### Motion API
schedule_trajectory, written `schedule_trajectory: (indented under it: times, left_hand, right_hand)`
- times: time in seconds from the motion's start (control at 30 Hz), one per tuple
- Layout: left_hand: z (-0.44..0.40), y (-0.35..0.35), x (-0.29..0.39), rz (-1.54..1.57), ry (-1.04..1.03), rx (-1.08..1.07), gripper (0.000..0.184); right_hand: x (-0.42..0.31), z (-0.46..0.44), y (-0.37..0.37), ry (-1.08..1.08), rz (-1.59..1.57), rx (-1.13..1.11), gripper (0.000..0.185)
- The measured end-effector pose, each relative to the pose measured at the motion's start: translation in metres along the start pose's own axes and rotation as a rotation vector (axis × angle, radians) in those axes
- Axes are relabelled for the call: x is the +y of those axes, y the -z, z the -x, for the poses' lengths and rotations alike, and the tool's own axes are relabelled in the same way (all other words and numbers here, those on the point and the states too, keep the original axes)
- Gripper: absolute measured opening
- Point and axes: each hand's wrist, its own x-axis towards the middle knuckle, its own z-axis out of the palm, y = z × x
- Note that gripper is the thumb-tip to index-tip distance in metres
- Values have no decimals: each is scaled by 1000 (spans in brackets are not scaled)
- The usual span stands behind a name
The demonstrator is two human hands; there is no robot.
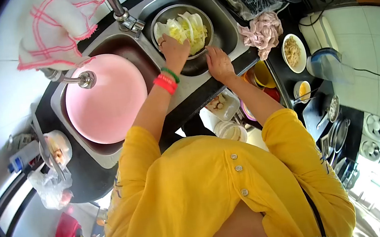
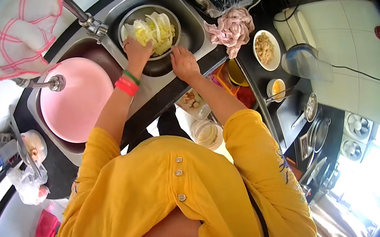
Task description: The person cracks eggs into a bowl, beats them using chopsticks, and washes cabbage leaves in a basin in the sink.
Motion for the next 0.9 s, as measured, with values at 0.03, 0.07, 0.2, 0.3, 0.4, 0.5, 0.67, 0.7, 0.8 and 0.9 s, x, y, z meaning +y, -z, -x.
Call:
schedule_trajectory:
  times: [0.03,0.07,0.2,0.3,0.4,0.5,0.67,0.7,0.8,0.9]
  left_hand:
    - [-7,-5,-3,-68,117,-32,80]
    - [-13,-7,-7,-70,131,-54,85]
    - [-34,-38,-26,-129,75,85,91]
    - [-58,-28,-20,-120,257,-219,94]
    - [-73,-21,-13,-316,-76,-43,92]
    - [-52,-54,-21,-131,174,85,91]
    - [-68,-58,-17,77,512,-35,106]
    - [-71,-62,-20,73,517,-27,106]
    - [-80,-74,-36,115,566,-3,98]
    - [-85,-82,-49,720,724,-152,92]
  right_hand:
    - [-1,3,0,-22,9,-6,27]
    - [-2,1,0,-38,12,-24,29]
    - [2,-8,-3,-60,-1,-22,35]
    - [-3,-20,-3,-47,-5,1,38]
    - [2,-21,-1,-60,-26,-25,45]
    - [6,-20,4,-130,-83,-33,54]
    - [54,-79,-34,-155,-306,81,77]
    - [59,-93,-44,-227,-290,1,82]
    - [65,-130,-67,-385,-293,-142,94]
    - [62,-144,-65,-591,-331,-266,98]
